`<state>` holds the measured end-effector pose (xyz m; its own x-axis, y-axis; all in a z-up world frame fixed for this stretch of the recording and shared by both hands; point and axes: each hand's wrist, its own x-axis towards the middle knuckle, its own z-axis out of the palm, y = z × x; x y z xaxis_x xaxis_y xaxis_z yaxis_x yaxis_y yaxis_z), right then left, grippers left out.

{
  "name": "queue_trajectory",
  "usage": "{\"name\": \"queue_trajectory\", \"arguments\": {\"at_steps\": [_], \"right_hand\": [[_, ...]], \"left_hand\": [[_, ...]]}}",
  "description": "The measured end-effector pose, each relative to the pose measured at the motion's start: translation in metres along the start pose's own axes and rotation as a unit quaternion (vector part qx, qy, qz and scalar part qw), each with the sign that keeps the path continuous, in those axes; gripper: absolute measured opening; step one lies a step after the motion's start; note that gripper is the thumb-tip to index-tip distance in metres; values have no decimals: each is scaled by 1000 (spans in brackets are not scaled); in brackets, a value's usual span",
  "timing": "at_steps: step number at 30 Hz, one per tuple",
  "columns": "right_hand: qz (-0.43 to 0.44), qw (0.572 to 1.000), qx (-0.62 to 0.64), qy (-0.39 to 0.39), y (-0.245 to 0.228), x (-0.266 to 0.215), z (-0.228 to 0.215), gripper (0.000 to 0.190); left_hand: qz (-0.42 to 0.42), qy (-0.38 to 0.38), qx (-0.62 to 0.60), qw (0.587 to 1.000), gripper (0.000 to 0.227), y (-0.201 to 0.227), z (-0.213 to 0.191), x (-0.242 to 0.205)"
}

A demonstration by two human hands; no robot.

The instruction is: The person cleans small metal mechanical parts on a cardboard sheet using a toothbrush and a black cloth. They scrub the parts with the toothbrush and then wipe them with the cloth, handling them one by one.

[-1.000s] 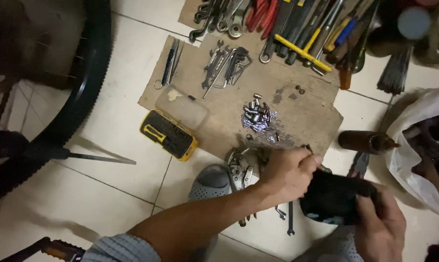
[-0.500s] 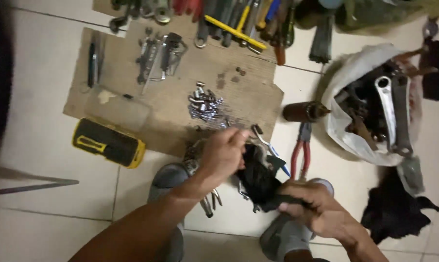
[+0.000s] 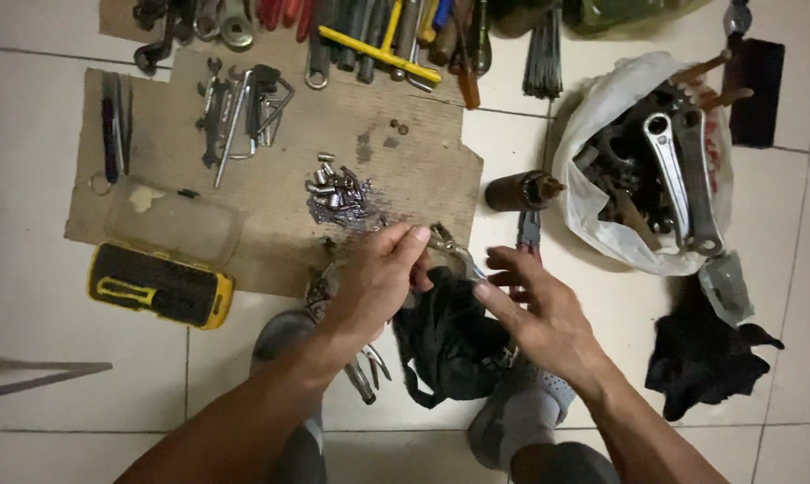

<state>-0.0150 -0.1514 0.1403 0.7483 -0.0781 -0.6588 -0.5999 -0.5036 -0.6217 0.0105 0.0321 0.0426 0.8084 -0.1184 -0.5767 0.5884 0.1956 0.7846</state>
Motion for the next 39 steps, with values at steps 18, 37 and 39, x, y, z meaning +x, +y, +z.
{"name": "queue_trajectory", "arguments": {"at_steps": [18,37,39], "right_hand": [[3,930,365,48,30,13,32,21],[-41,935,340,94,46,24,42,19],[-44,939,326,98,38,22,42,20]], "left_hand": [[-105,-93,-95,985,52,26,-7,-20],[-79,-62,-71,992,43,34,-13,-20],[-82,-48,-72,993,43,34,-12,-19]]}}
